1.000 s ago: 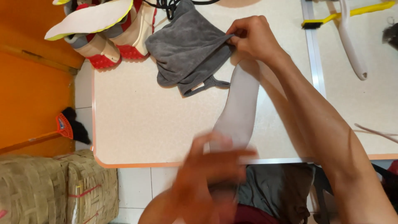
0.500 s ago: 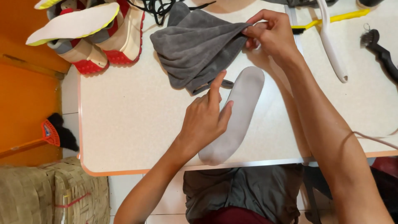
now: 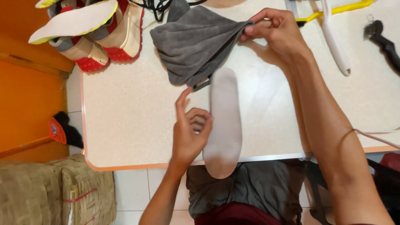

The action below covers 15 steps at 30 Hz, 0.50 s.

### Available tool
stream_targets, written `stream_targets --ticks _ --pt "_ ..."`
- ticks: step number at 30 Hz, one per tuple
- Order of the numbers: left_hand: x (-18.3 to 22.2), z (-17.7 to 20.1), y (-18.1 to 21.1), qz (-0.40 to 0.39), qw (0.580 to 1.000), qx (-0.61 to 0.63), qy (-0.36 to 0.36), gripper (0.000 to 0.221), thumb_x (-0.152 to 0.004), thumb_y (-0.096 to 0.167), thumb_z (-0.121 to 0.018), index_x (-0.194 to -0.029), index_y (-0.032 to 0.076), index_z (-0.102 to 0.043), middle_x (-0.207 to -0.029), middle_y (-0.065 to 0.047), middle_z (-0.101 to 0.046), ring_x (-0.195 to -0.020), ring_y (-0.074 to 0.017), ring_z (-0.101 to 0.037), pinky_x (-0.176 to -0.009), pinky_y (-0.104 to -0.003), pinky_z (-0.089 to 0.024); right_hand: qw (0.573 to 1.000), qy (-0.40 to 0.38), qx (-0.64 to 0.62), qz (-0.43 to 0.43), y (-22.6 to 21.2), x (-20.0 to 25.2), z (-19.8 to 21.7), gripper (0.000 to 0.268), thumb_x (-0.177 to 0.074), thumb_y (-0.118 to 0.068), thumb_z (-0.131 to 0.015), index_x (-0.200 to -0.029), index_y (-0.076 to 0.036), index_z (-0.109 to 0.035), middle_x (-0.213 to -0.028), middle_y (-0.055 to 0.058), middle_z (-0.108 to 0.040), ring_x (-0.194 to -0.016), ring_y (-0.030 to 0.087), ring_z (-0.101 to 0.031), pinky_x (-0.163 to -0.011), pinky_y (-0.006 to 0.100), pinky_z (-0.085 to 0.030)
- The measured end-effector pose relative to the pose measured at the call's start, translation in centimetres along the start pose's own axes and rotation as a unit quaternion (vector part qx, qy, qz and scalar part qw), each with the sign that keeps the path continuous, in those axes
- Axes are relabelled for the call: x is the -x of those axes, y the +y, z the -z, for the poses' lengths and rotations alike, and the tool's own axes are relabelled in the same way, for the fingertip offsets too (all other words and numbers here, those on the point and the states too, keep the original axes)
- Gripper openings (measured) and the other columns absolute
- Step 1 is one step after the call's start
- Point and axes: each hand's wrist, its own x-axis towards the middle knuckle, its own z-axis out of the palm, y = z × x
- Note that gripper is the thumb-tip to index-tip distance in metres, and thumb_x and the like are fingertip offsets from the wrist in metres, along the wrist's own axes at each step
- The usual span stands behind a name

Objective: Polishing and cleaning a shoe insole using a brush and a cloth at a workbench.

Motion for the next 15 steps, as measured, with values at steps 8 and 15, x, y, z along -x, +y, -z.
stream_targets --ticks 8,15 --pt "8.1 1.3 -1.1 0.065 0.979 -0.090 0.169 0.056 -0.098 0.020 -0.059 -0.150 0.016 -0.039 -0.097 0.000 -0.079 -0.083 -0.0138 -0.077 -0.079 -0.028 -0.063 0.986 0.025 0.140 0.084 0.9 1.2 -1.2 0.009 -0.103 -0.009 -0.081 -0.099 -0.010 -0.072 -0.095 0.000 -0.074 -0.090 0.007 -0.071 -0.082 0.018 -0.056" --pt "3.2 4.5 -0.5 -0.167 0.804 -0.570 -0.024 0.118 -0.066 -0.029 -0.047 -0.166 0.032 -0.028 -0.174 0.000 -0.019 -0.158 -0.0389 -0.024 -0.114 -0.057 -0.028 0.970 0.040 0.239 0.002 0.5 3.3 -3.5 0.025 -0.096 -0.016 -0.087 -0.102 -0.017 -0.063 -0.099 -0.008 -0.066 -0.089 0.002 -0.063 -0.080 0.018 -0.050"
